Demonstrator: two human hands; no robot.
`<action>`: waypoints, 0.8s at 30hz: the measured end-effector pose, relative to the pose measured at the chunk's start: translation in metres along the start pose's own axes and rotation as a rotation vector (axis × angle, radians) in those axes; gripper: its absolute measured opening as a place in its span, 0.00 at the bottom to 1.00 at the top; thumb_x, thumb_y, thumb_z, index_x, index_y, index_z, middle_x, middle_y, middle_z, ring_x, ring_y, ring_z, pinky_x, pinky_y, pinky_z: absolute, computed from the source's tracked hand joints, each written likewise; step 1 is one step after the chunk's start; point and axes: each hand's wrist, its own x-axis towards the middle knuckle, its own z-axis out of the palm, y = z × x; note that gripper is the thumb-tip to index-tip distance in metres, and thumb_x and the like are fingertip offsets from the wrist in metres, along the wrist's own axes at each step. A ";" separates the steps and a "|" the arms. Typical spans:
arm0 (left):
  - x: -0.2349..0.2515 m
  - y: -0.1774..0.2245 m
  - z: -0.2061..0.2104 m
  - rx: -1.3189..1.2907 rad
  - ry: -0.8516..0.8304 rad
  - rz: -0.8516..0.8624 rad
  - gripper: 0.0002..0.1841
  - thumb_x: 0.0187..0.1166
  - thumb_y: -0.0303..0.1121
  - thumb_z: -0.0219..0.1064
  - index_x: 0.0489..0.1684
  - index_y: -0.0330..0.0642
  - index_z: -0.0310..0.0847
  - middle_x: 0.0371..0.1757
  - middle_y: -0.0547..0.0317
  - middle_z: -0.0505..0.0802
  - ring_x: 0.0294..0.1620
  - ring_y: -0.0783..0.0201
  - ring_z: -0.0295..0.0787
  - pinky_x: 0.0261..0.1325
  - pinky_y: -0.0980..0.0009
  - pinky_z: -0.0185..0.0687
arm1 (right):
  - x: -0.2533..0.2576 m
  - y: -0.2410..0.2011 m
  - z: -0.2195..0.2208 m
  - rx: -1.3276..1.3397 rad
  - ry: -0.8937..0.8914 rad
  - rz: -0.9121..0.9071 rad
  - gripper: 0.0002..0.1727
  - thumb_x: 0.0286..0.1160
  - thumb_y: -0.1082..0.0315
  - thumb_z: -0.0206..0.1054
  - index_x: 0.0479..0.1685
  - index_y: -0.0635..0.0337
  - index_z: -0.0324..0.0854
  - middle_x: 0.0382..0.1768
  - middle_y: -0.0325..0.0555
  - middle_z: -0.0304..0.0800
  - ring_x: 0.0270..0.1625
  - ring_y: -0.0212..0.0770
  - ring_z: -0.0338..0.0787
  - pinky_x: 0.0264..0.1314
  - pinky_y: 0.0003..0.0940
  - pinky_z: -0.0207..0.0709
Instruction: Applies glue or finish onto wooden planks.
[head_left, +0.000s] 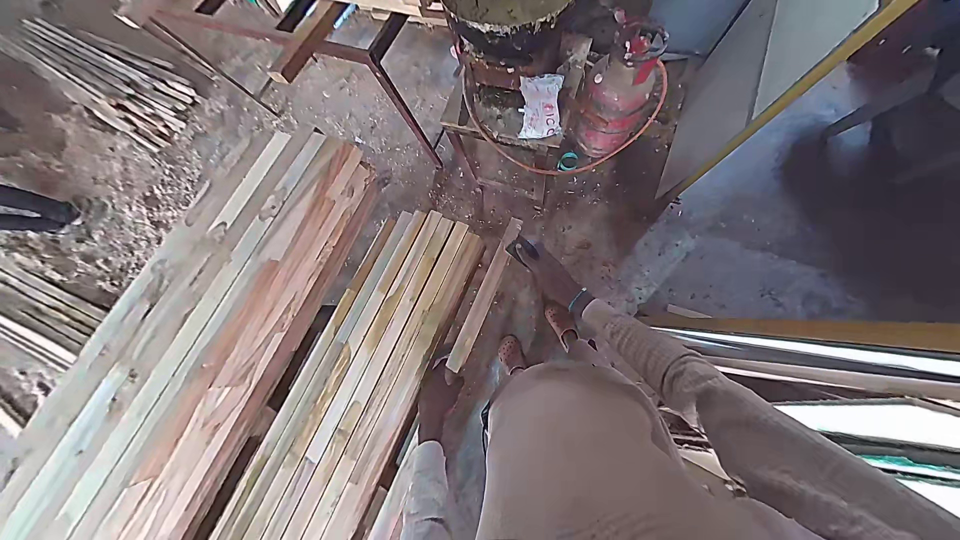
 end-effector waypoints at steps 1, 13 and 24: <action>-0.004 0.005 0.002 0.018 0.038 -0.034 0.30 0.75 0.42 0.74 0.78 0.45 0.78 0.72 0.40 0.87 0.74 0.39 0.83 0.72 0.34 0.76 | -0.009 -0.010 -0.003 -0.055 -0.049 0.039 0.42 0.81 0.77 0.61 0.96 0.46 0.50 0.84 0.73 0.58 0.70 0.71 0.81 0.66 0.57 0.83; -0.027 0.041 0.024 0.112 0.281 -0.207 0.19 0.85 0.38 0.60 0.72 0.54 0.83 0.65 0.46 0.92 0.69 0.39 0.86 0.66 0.34 0.79 | 0.001 -0.062 -0.042 0.106 0.008 0.254 0.22 0.77 0.69 0.68 0.66 0.72 0.77 0.71 0.75 0.73 0.59 0.68 0.88 0.58 0.59 0.85; -0.007 0.009 -0.006 0.096 0.025 -0.005 0.47 0.64 0.39 0.83 0.89 0.43 0.63 0.77 0.41 0.83 0.77 0.40 0.81 0.75 0.36 0.76 | -0.042 -0.045 -0.048 0.390 -0.138 0.123 0.21 0.90 0.60 0.58 0.71 0.65 0.80 0.43 0.59 0.90 0.38 0.49 0.91 0.49 0.48 0.86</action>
